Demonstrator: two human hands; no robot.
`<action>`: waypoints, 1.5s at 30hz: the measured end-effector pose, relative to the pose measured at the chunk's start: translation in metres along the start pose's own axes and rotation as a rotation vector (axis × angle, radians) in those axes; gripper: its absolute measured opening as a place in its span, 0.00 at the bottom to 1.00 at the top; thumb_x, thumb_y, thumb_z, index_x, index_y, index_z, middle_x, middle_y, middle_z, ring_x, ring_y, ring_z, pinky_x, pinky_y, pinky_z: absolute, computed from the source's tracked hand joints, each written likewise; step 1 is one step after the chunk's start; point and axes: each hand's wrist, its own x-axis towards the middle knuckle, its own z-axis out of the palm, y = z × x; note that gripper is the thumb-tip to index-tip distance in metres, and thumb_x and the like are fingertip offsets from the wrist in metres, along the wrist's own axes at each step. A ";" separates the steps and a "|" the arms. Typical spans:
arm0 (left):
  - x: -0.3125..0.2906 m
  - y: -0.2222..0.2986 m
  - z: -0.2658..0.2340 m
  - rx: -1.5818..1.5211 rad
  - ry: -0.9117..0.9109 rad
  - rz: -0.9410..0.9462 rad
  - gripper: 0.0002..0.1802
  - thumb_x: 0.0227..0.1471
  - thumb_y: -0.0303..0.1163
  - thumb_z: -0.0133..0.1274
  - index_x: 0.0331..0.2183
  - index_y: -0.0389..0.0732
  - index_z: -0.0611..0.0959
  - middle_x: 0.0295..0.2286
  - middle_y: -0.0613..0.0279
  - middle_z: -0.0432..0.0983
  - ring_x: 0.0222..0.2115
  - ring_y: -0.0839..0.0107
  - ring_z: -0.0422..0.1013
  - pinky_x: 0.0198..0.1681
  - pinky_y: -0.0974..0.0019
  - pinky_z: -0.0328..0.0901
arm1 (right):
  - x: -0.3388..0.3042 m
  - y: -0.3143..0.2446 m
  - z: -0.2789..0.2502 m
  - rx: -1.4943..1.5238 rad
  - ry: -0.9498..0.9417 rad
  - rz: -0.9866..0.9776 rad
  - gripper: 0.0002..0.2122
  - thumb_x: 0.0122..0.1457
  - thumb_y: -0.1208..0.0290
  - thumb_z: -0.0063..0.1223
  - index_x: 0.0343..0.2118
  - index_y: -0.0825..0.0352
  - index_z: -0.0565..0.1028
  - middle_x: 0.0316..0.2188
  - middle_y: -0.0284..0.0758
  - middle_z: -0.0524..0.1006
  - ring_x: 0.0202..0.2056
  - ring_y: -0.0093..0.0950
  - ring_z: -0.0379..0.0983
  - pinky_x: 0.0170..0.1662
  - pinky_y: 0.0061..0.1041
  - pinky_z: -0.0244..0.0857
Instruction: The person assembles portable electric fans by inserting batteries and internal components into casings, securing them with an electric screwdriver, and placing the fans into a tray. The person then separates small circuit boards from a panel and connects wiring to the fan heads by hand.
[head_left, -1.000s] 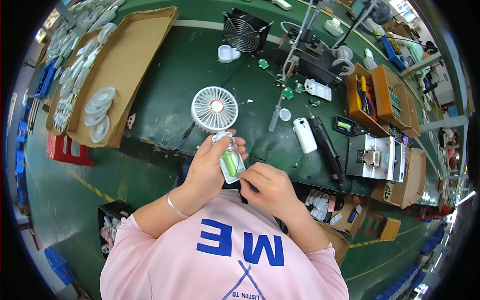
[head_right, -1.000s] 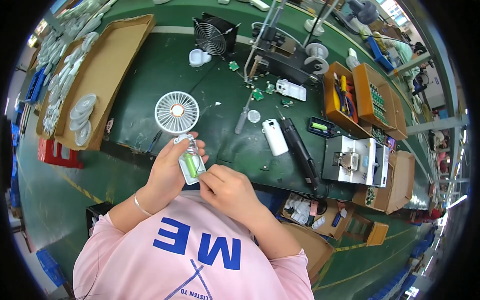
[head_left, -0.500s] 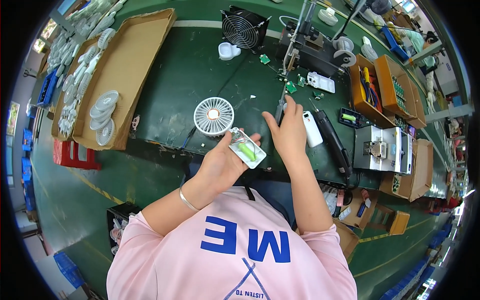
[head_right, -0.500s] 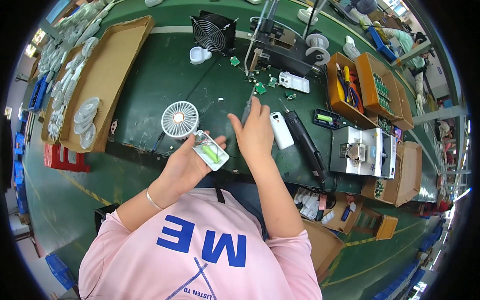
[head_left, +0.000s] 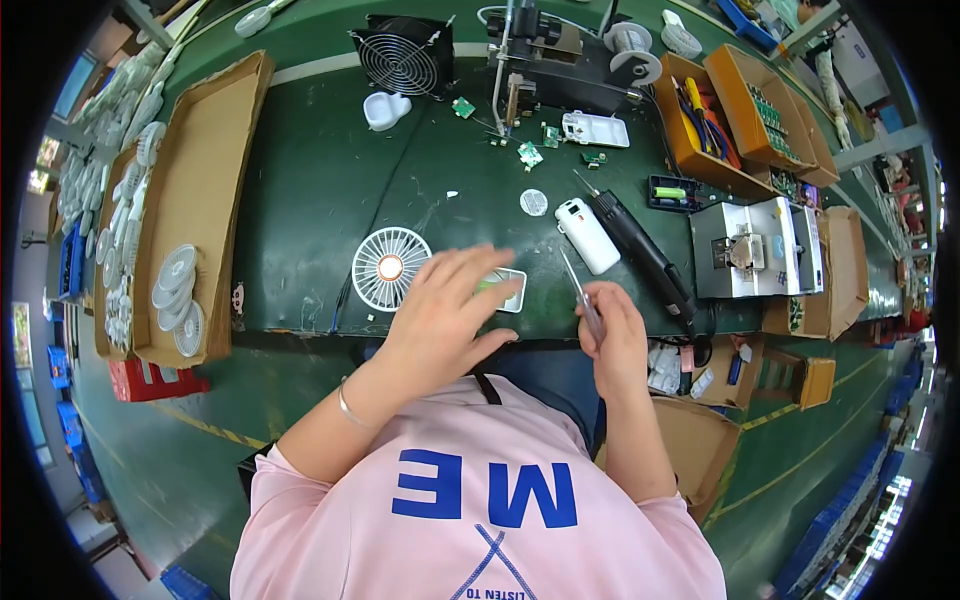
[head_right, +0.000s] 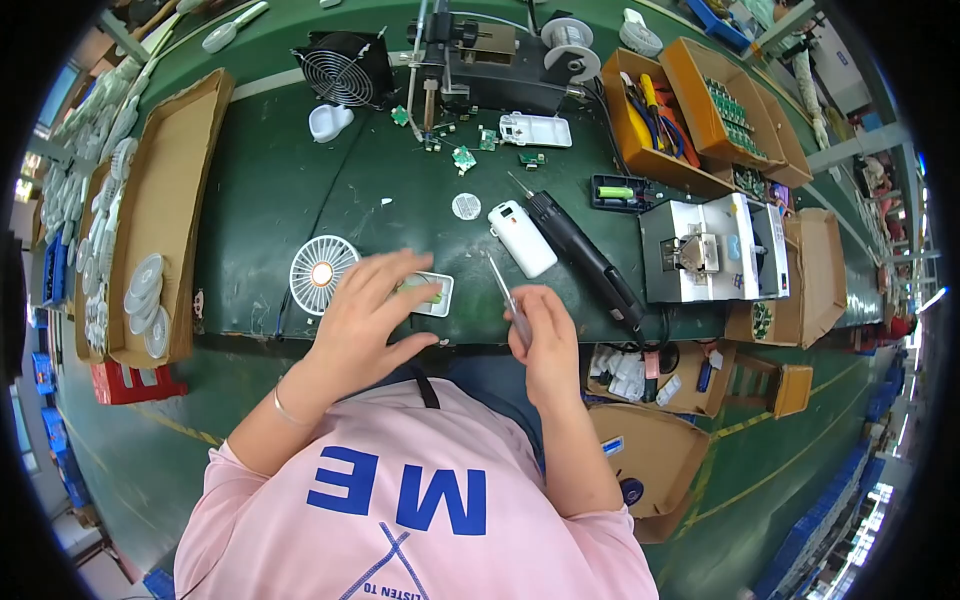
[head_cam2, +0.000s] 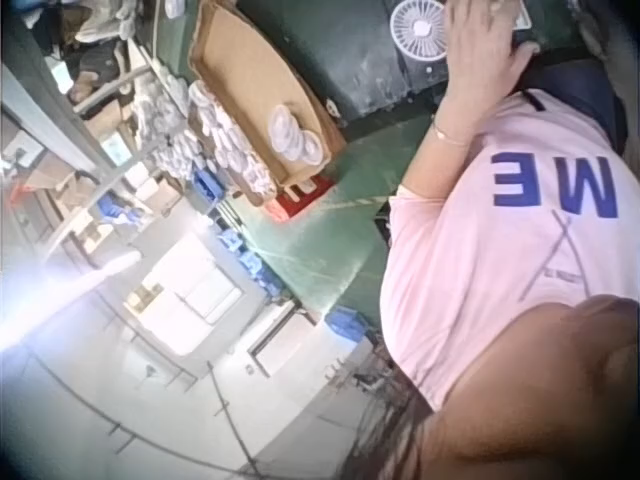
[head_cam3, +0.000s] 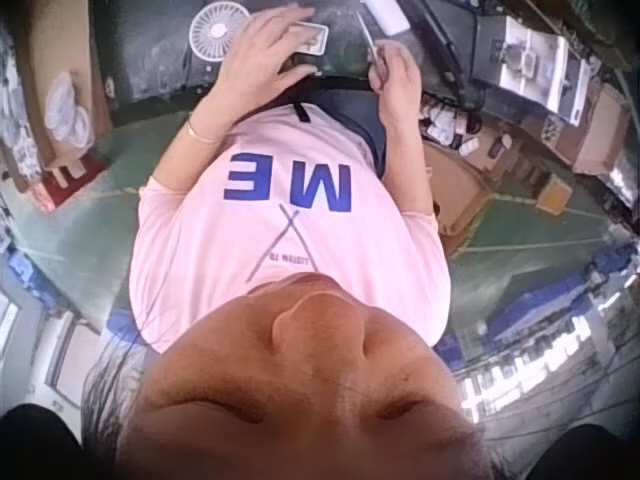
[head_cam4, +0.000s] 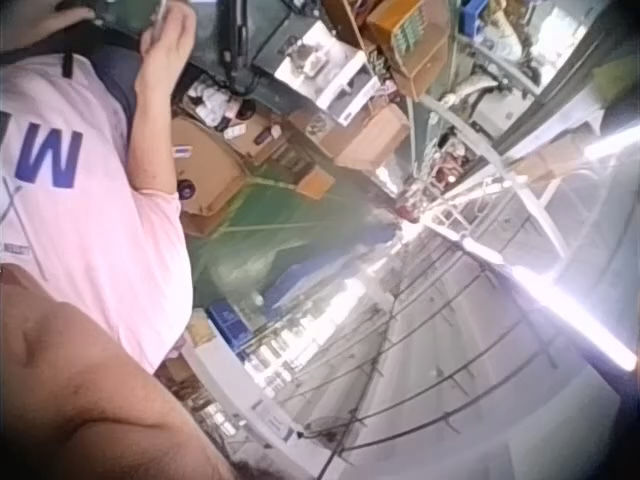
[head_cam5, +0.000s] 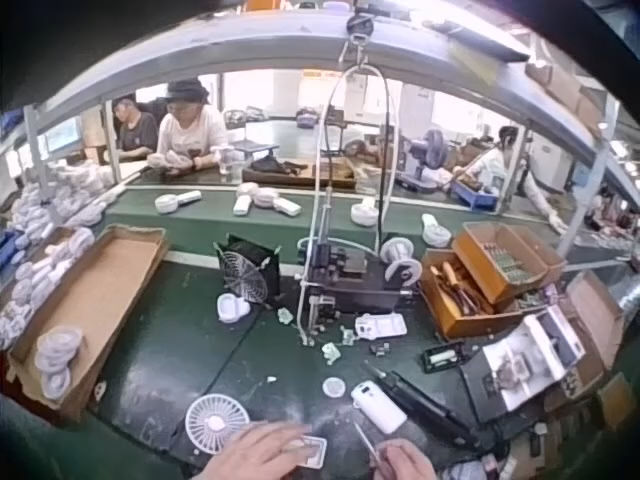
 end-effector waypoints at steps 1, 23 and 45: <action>0.007 -0.001 0.001 0.061 -0.005 -0.028 0.28 0.35 0.34 0.63 0.43 0.40 0.76 0.42 0.61 0.73 0.44 0.59 0.68 0.50 0.56 0.60 | -0.004 0.005 0.000 0.024 0.024 -0.022 0.09 0.63 0.67 0.43 0.37 0.68 0.70 0.23 0.29 0.67 0.15 0.13 0.55 0.17 0.14 0.45; 0.003 0.010 0.038 0.305 -0.032 -0.285 0.28 0.39 0.36 0.61 0.46 0.40 0.77 0.38 0.61 0.72 0.37 0.61 0.69 0.41 0.62 0.62 | -0.035 0.015 0.021 -0.806 -0.027 -0.451 0.15 0.55 0.78 0.51 0.47 0.65 0.73 0.22 0.38 0.67 0.19 0.33 0.68 0.22 0.30 0.63; 0.009 0.009 0.040 0.305 -0.043 -0.275 0.25 0.38 0.32 0.61 0.43 0.37 0.77 0.36 0.60 0.72 0.35 0.60 0.69 0.38 0.61 0.62 | -0.031 0.020 0.040 -1.108 -0.105 -0.409 0.23 0.54 0.78 0.47 0.54 0.71 0.64 0.24 0.45 0.71 0.20 0.43 0.71 0.24 0.36 0.69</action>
